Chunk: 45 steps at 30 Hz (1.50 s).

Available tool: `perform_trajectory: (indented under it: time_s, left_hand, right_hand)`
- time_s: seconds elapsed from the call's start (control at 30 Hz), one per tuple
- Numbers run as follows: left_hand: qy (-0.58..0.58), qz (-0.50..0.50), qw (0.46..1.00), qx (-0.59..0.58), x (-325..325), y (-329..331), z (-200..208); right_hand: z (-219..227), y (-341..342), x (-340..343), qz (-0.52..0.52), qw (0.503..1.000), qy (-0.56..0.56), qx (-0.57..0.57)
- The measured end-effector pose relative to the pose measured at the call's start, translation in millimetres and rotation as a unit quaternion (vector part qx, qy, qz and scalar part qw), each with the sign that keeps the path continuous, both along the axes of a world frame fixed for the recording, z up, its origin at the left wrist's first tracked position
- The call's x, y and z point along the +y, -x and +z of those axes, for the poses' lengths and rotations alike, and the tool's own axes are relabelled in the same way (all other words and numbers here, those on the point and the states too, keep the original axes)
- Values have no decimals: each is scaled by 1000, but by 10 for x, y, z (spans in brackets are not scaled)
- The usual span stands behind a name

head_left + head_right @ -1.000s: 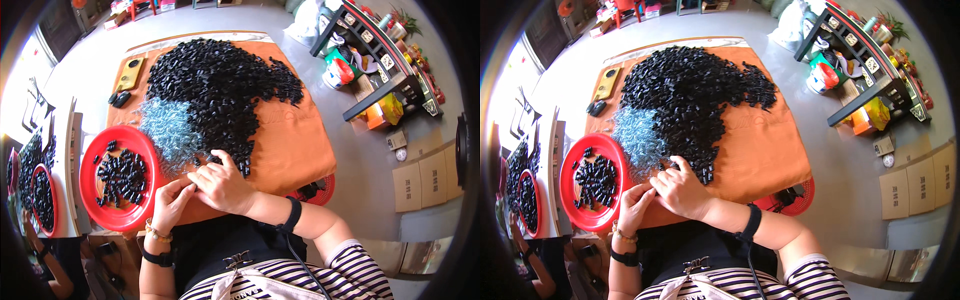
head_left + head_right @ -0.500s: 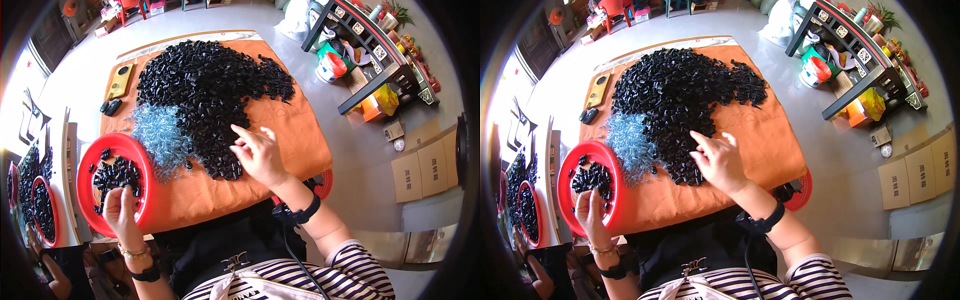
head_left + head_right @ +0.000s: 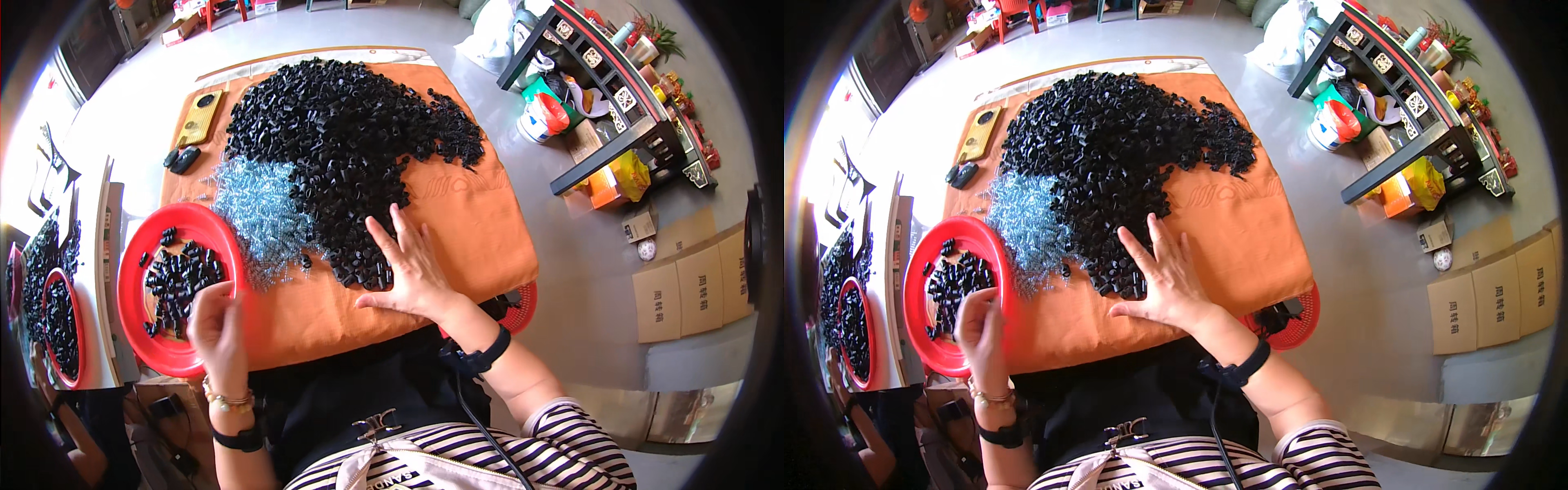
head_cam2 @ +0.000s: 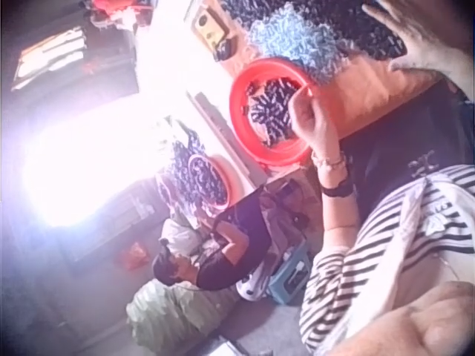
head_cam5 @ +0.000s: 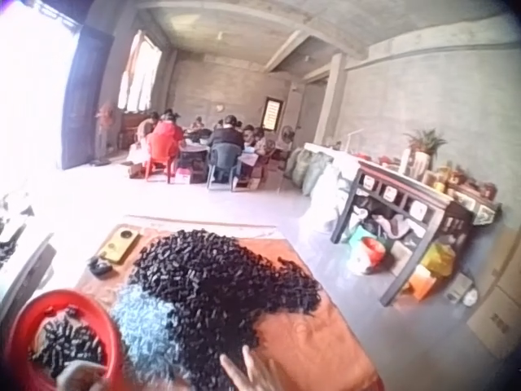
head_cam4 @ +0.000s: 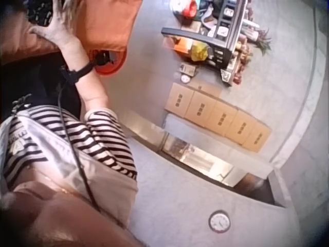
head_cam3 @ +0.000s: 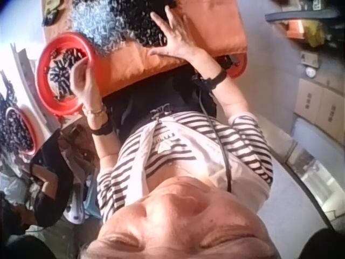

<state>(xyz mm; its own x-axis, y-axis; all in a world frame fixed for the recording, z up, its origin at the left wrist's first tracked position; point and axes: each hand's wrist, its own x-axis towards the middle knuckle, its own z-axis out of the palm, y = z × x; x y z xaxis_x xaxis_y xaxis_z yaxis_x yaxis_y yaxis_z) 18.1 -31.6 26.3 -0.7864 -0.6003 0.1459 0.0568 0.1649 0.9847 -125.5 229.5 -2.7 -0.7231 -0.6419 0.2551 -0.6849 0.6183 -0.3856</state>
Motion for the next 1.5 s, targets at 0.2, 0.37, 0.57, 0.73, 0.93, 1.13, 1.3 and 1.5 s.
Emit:
perform_trajectory:
  time_s: [0.2, 0.37, 0.57, 0.73, 0.93, 1.13, 1.3, 1.5]
  left_hand:
    - [226, -162, 957, -84, 467, 241, 87]
    - [280, -123, 949, -73, 422, 398, -61]
    - [341, -113, 926, -113, 395, 537, -167]
    - [366, -90, 923, -78, 435, 579, -235]
    - [360, -88, 927, -60, 463, 584, -205]
    - [375, -84, 923, -34, 441, 574, -216]
    - [341, -78, 937, 5, 444, 449, -120]
    - [326, -127, 935, -54, 372, 279, -194]
  right_hand:
    - [-99, 81, -142, -14, 1000, 16, -16]
    - [-96, 121, -206, 9, 1000, 21, 8]
    - [-56, 87, -204, 27, 999, 14, 15]
    - [-62, 80, -214, 34, 999, 23, 24]
    - [-84, 75, -207, 39, 998, 21, 34]
    - [-85, 107, -204, 33, 992, 89, 86]
    - [-40, 81, -173, 11, 985, 84, 152]
    - [170, -164, -567, 54, 978, 95, 178]
